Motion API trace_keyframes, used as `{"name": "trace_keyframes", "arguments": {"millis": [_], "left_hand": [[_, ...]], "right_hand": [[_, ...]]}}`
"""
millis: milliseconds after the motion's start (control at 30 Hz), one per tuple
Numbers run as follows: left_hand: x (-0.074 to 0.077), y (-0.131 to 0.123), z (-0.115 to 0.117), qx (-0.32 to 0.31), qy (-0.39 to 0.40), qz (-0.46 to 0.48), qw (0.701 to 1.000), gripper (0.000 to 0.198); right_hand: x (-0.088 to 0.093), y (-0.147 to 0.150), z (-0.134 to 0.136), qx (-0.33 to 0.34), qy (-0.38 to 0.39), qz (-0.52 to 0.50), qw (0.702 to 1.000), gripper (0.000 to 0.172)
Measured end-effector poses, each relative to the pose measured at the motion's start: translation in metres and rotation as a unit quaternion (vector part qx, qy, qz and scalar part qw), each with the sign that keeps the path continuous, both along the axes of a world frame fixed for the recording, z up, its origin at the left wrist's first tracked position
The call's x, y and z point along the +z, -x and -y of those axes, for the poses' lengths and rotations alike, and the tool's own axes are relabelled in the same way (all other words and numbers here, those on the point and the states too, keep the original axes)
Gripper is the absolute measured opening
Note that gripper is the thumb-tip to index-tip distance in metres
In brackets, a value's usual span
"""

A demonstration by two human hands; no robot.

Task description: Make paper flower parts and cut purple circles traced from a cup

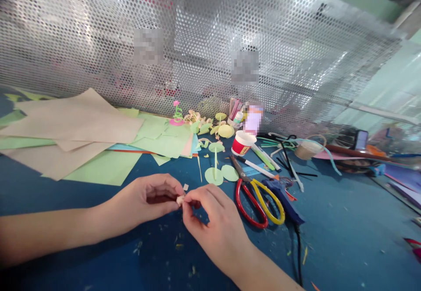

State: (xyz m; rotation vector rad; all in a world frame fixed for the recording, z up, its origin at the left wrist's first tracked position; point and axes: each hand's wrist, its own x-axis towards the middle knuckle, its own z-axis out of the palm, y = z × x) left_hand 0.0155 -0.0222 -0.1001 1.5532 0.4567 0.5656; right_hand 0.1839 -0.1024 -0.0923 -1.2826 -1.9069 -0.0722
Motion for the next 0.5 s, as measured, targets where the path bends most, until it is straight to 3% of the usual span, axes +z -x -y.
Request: {"name": "trace_keyframes", "arguments": {"millis": [500], "left_hand": [[-0.0008,-0.0010,0.0032,-0.029,0.019,-0.018,0.999,0.011]], "right_hand": [[-0.0072,0.0027,0.0015,-0.006,0.000,0.053,0.999,0.012]]}}
